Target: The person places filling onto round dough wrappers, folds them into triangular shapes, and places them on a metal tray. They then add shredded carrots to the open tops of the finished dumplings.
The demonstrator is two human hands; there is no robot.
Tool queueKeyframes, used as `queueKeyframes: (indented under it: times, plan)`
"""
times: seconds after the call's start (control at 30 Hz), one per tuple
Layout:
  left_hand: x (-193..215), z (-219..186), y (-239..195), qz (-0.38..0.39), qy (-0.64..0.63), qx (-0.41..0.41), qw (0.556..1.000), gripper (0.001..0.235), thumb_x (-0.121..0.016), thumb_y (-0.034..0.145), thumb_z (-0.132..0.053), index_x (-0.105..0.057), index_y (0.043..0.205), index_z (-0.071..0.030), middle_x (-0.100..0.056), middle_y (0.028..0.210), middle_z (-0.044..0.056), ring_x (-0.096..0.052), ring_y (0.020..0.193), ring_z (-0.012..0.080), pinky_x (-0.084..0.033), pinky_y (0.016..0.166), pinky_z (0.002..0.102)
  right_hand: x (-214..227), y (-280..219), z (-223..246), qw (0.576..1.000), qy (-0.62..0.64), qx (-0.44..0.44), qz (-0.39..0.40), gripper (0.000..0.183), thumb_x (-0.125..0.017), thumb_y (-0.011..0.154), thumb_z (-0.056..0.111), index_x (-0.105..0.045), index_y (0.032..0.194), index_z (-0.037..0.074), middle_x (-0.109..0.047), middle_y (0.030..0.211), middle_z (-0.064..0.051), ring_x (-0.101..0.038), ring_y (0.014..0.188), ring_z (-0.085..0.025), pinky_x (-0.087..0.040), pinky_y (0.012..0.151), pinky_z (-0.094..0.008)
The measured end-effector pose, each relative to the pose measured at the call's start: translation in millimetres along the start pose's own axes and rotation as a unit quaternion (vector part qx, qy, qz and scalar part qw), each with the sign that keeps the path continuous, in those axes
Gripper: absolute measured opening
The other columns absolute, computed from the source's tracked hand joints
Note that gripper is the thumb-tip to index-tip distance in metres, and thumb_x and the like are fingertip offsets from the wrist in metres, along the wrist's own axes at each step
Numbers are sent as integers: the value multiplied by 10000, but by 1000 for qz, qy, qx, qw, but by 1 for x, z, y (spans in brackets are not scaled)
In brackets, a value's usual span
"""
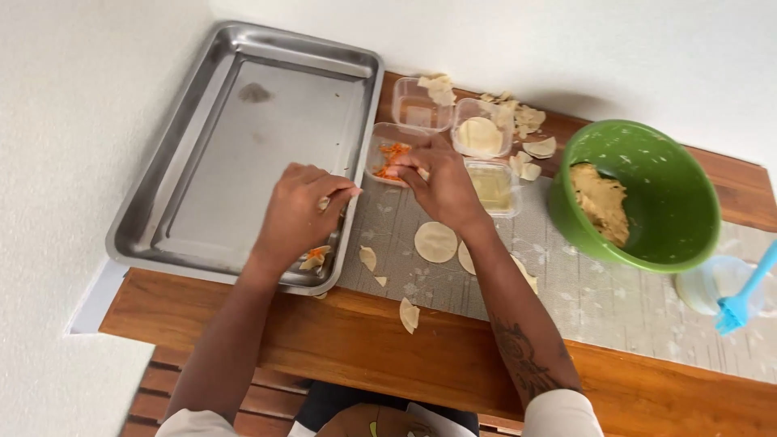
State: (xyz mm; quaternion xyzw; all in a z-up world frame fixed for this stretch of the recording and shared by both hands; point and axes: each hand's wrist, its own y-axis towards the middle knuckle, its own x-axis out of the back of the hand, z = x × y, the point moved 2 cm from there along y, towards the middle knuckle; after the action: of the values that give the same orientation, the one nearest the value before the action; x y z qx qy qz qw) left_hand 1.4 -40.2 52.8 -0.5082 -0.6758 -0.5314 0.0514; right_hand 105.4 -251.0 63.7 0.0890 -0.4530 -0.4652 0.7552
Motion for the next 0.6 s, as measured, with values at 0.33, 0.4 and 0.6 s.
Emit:
queueKeyframes:
  times: [0.33, 0.4, 0.6]
  plan:
    - [-55, -127, 10, 114, -404, 148, 895, 593, -299, 1108, -446, -439, 1535, -58, -372, 1606, 284, -275, 1494, 519, -217, 1210, 616, 29, -80, 36, 946, 226, -155, -173, 471, -676, 963, -42, -582, 1418, 36, -588, 1468, -160, -536, 1348, -233, -598, 950, -302]
    - [-80, -152, 8, 142, -478, 108, 860, 688, -160, 1131, -470, -72, 1647, -22, 50, 1690, 332, 100, 1470, 621, 30, 1195, 719, 23, -87, 59, 923, 304, -178, -157, 791, -236, 1100, 567, -129, 1628, -12, -99, 1697, -270, -57, 1566, -432, -68, 1258, -595]
    - [-114, -135, 41, -25, -581, 255, 772, 677, -183, 1136, -498, -80, 1667, -90, 3, 1740, 144, 31, 1600, 325, 74, 1296, 510, 0, -114, 77, 908, 355, -181, -131, 836, -252, 1087, 598, -46, 1648, 15, 7, 1719, -220, 35, 1566, -376, 30, 1256, -557]
